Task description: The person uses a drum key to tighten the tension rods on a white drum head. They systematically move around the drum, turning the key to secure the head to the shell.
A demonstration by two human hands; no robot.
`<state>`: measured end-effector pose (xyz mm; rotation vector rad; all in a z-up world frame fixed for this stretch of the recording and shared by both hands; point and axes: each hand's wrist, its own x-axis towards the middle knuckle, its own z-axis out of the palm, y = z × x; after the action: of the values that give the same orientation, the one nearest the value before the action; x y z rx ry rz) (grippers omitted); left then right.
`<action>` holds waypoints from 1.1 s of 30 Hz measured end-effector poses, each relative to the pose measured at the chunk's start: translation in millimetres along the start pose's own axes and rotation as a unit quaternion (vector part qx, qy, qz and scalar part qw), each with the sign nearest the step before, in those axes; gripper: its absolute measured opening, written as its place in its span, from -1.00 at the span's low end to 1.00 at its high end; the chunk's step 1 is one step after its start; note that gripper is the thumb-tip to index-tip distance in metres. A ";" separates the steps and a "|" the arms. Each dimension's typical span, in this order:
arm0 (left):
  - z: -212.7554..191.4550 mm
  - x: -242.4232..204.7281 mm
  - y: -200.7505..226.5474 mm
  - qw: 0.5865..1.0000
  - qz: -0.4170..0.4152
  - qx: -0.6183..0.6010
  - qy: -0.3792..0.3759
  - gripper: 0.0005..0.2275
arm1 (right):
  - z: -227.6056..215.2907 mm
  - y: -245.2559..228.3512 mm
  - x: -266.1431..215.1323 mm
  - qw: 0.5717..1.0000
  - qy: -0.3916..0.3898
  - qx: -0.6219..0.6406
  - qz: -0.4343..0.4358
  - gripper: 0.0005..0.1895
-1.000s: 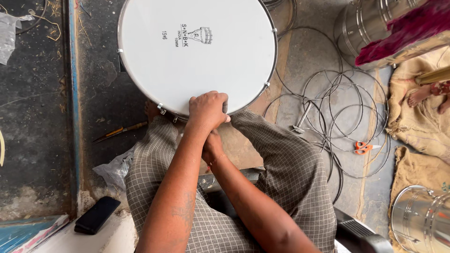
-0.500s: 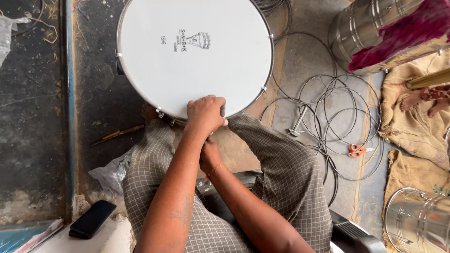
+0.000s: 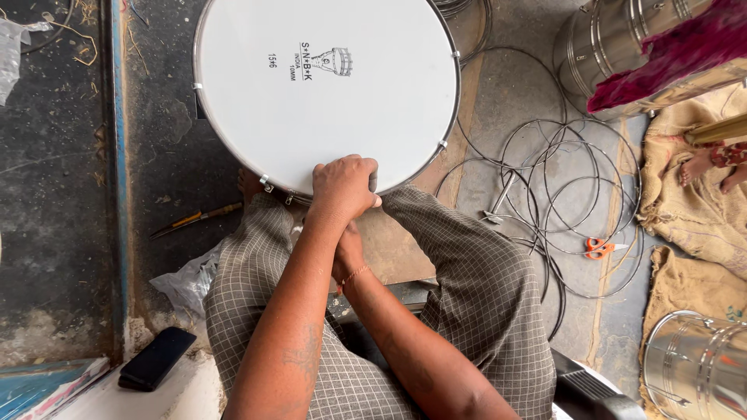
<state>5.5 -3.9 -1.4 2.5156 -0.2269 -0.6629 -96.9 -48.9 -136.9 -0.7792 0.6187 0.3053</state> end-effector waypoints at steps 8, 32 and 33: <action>-3.6 -0.4 2.1 1.000 -0.001 0.000 -0.006 -0.73 | -26.0 -2.7 6.8 0.997 0.030 -0.070 0.029 -0.75; -1.5 -1.5 -0.6 1.000 0.014 -0.008 0.016 -0.72 | -24.3 -5.4 5.4 0.996 -0.039 -0.026 0.081 -0.73; -1.0 -2.0 -0.9 1.000 0.019 -0.009 0.019 -0.71 | -22.4 -4.9 6.3 0.996 -0.025 -0.029 0.079 -0.73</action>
<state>4.4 -2.1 -0.3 2.4983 -0.2524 -0.5998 -98.7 -68.4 -150.3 -0.7776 0.6265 0.4878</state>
